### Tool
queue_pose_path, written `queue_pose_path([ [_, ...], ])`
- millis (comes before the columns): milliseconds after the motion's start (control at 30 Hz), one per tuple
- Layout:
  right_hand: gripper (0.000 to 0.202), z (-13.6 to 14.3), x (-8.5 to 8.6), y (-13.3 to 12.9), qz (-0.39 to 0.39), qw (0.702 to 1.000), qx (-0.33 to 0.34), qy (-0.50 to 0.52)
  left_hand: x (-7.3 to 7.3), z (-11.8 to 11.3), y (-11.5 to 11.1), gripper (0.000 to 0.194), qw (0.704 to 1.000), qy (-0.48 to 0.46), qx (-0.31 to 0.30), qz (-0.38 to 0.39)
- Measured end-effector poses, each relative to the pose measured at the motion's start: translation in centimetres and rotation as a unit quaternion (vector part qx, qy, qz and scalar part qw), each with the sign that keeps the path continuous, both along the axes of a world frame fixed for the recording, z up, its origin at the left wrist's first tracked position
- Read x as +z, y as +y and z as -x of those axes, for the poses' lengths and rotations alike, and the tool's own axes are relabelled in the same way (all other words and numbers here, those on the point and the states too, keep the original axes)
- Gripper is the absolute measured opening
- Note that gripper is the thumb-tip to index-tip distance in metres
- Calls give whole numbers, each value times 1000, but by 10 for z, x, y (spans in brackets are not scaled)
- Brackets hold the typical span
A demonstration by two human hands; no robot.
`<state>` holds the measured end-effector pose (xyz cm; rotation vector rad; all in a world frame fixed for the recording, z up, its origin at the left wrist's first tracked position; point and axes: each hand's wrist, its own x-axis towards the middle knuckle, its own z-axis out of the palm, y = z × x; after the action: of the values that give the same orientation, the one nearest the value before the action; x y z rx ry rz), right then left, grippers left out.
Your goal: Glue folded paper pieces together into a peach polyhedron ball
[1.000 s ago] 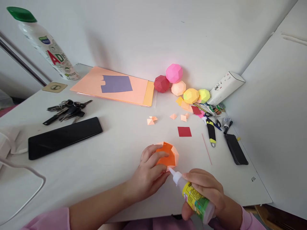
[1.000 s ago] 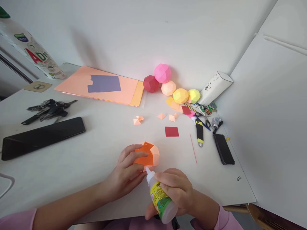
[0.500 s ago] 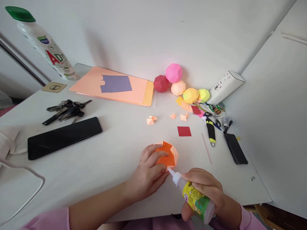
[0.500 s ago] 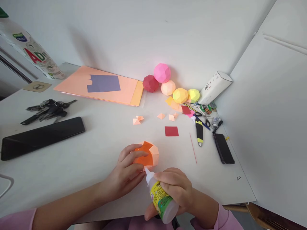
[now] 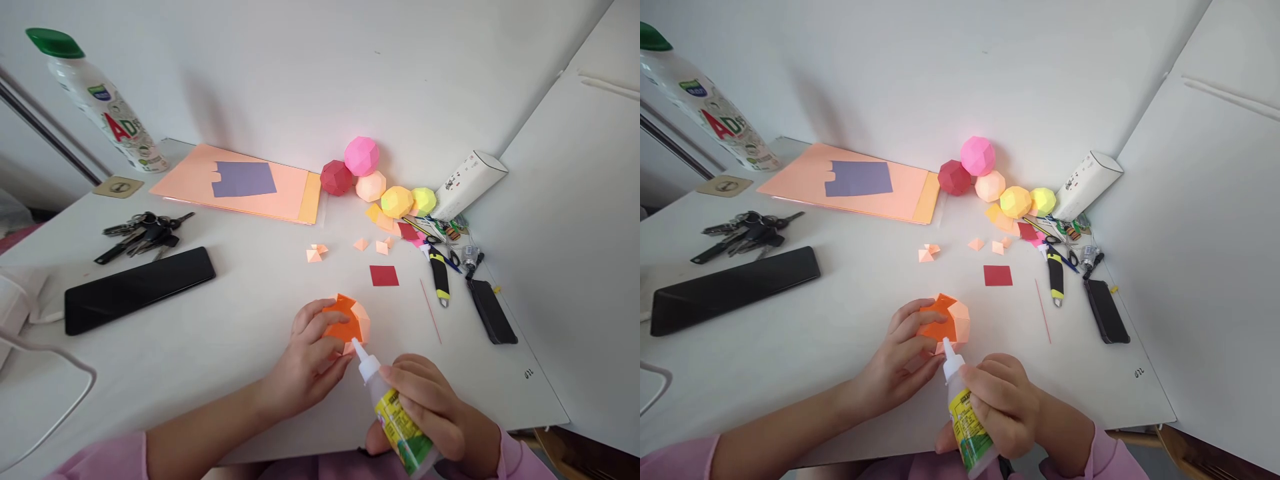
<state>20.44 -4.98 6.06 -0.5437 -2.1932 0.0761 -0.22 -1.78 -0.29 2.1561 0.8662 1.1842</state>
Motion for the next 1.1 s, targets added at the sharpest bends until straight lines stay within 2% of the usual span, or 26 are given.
queue_pose_path([
  [133, 30, 0, -6, -1, -34, 999, 1, 3, 0, 0, 0, 12, 1000, 1, 4, 6],
  [267, 27, 5, -6, 0, -25, 999, -9, -28, 0, 1, 0, 12, 1000, 7, 0, 5],
  [467, 37, 5, 0, 1, -21, 998, -30, -51, -1, 1, 0, 12, 1000, 1, -5, 4],
  [567, 43, 4, 0, 2, -14, 999, -11, -47, -1, 1, 1, 12, 1000, 1, -9, 8],
  [1000, 53, -1, -2, -1, 6, 999, -10, -53, -3, 1, 1, 13, 1000, 3, -14, 9],
  [1100, 60, -2, -8, -2, 0, 999, -34, -19, -3, 1, 0, 13, 1000, 6, -8, 7],
])
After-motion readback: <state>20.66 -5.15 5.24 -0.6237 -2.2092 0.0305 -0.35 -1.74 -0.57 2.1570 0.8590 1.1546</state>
